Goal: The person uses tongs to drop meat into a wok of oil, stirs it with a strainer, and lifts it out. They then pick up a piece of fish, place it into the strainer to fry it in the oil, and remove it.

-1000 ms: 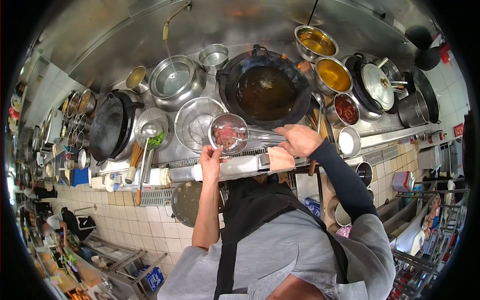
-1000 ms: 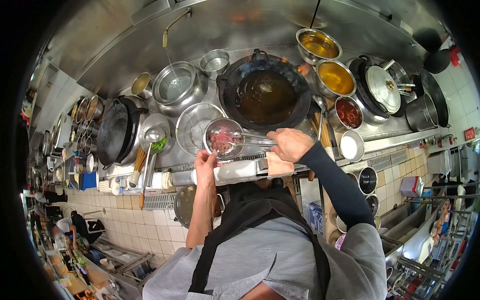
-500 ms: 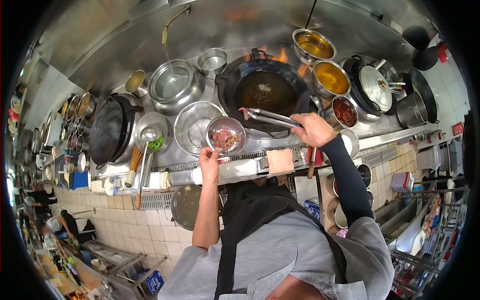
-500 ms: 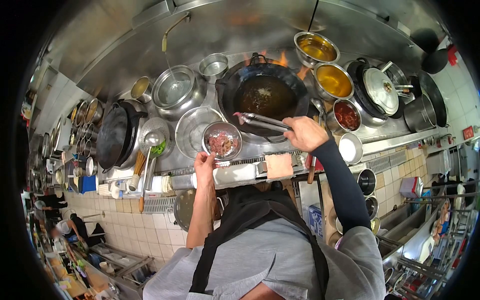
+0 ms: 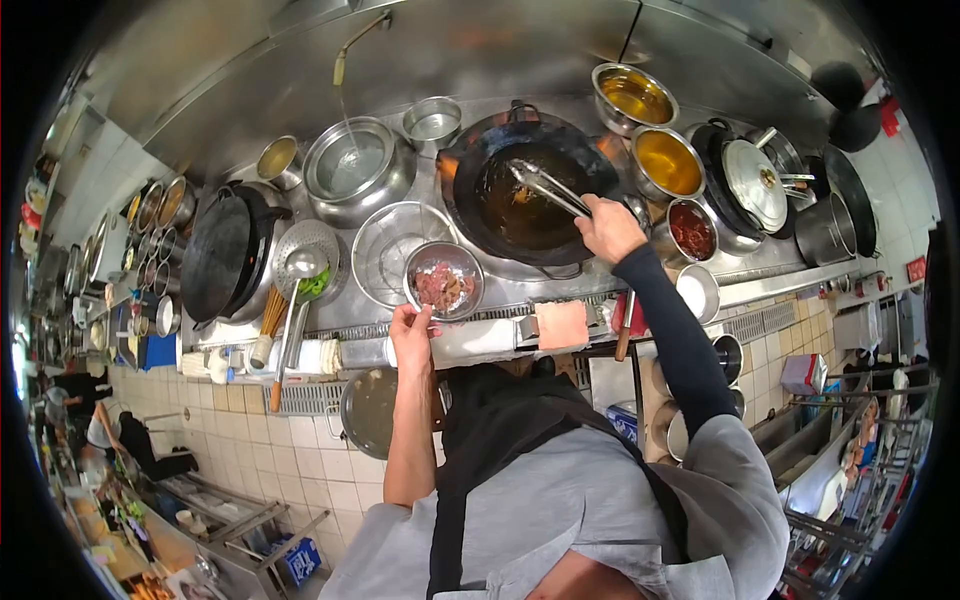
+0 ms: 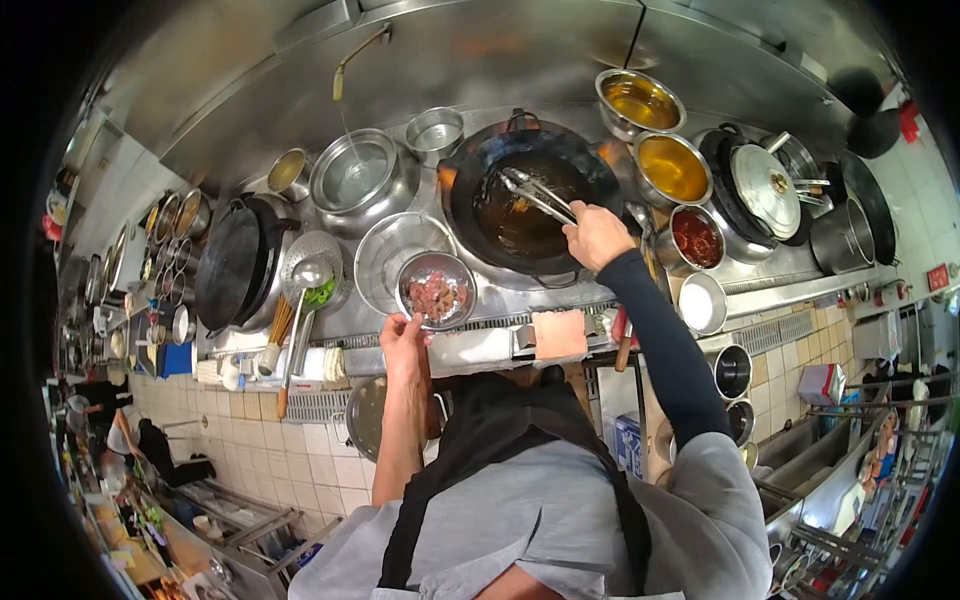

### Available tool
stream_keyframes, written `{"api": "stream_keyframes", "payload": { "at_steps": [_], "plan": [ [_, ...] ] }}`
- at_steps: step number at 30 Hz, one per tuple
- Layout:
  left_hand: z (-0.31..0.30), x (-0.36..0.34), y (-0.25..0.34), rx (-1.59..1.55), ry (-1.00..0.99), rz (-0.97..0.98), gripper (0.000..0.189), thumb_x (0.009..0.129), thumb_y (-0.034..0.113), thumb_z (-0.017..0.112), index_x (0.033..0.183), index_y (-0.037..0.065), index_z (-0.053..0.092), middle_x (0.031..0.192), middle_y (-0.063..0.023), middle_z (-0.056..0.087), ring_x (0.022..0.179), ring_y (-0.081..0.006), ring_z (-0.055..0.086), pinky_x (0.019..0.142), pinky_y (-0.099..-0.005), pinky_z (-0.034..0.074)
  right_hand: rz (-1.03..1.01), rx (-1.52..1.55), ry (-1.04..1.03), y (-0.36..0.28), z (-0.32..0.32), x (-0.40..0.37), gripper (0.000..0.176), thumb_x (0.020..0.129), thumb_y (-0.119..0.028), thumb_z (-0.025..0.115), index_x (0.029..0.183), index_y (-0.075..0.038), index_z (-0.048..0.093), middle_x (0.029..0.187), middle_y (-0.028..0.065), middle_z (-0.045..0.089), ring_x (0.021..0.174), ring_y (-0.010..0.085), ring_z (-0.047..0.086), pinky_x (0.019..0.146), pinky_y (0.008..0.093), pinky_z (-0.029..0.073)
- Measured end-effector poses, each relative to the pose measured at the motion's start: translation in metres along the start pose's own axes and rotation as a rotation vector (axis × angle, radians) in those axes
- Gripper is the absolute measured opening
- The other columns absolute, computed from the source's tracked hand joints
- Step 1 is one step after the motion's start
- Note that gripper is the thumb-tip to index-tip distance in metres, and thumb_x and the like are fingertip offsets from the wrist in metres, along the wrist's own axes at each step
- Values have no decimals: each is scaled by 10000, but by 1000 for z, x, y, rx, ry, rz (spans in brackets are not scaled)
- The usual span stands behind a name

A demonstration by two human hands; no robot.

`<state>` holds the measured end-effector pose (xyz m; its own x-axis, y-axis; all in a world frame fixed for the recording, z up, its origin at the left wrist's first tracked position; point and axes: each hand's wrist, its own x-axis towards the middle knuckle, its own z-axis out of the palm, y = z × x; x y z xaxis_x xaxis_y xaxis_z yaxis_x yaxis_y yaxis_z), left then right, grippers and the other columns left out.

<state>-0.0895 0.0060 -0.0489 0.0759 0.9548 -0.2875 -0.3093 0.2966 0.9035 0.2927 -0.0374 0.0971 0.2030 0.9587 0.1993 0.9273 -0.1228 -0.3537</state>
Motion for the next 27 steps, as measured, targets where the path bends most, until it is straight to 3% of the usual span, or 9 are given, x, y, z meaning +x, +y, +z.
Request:
{"api": "stream_keyframes", "payload": {
  "at_steps": [3,5,10,13,17,27],
  "plan": [
    [-6,4,3,72,-36,24,125,959,28,670,959,66,551,833,-32,633,646,-119,607,545,-257,479,-117,86,-246,-44,-43,-17,267,863,-178,689,1018,31,631,890,263,690,923,459,662,813,528,521],
    [-3,4,5,79,-56,36,117,962,41,671,965,64,557,832,-30,632,646,-115,604,557,-256,489,-232,74,-314,-57,-44,-28,273,858,-182,693,1019,33,642,873,257,694,915,453,669,808,523,528],
    [19,0,16,115,-93,80,115,954,52,676,968,65,563,829,-24,627,653,-110,595,562,-256,506,-277,25,-439,-77,-31,-33,252,816,-162,702,952,43,646,836,250,693,914,434,678,819,514,533],
    [19,4,10,142,-128,101,116,948,47,675,963,67,561,828,-22,623,660,-104,590,556,-259,519,-300,22,-428,-73,-17,-32,228,809,-148,688,933,42,664,838,250,696,904,436,680,818,511,535],
    [14,5,5,141,-80,59,122,946,38,670,954,75,555,831,-25,627,660,-104,603,543,-259,527,-207,33,-519,-81,-53,-35,349,833,-151,686,1117,52,664,947,252,701,980,429,660,850,511,509],
    [21,17,2,81,-85,-1,145,945,61,687,965,81,544,844,-38,641,680,-142,652,545,-264,536,-182,175,-392,-68,-102,-41,351,835,-131,704,1132,54,681,975,275,696,962,437,666,850,466,525]
  ]
}}
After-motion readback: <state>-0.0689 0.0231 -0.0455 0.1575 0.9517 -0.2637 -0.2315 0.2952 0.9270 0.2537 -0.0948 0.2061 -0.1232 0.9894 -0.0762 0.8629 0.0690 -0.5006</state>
